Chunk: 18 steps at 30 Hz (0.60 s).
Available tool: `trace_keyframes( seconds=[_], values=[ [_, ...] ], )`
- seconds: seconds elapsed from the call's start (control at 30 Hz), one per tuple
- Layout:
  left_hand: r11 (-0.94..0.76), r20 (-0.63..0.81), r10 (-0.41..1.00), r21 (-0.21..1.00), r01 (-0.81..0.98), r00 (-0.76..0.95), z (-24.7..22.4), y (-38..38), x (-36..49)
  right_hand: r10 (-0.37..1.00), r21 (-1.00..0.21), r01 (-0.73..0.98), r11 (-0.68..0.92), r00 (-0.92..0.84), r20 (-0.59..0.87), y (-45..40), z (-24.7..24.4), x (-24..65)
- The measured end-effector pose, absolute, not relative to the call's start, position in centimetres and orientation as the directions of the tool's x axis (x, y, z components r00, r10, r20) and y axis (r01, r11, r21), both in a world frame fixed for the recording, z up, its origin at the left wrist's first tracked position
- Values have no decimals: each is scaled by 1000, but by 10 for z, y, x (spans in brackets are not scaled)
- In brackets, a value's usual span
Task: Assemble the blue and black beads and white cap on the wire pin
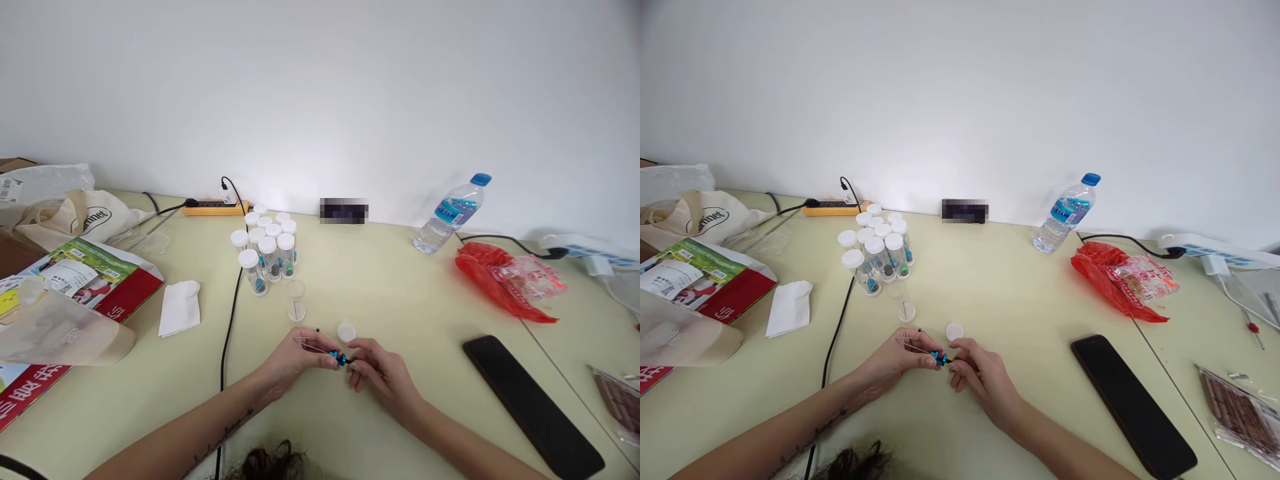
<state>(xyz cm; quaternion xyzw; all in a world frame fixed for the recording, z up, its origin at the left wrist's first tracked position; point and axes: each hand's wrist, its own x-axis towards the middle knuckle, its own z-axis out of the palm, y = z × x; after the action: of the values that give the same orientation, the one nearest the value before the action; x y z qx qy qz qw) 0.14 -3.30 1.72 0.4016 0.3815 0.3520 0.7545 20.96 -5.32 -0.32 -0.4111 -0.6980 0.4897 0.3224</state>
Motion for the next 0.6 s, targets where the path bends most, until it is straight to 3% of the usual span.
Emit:
trace_keyframes(
  seconds=[0.23,0.6],
  values=[
    [429,-309,850,876,-221,426,14,-34,4,885,-975,210,70,-465,-37,-53,-2,205],
    [391,-258,882,869,-304,395,16,-32,6,884,-961,239,139,-467,12,-54,-3,202]
  ],
)
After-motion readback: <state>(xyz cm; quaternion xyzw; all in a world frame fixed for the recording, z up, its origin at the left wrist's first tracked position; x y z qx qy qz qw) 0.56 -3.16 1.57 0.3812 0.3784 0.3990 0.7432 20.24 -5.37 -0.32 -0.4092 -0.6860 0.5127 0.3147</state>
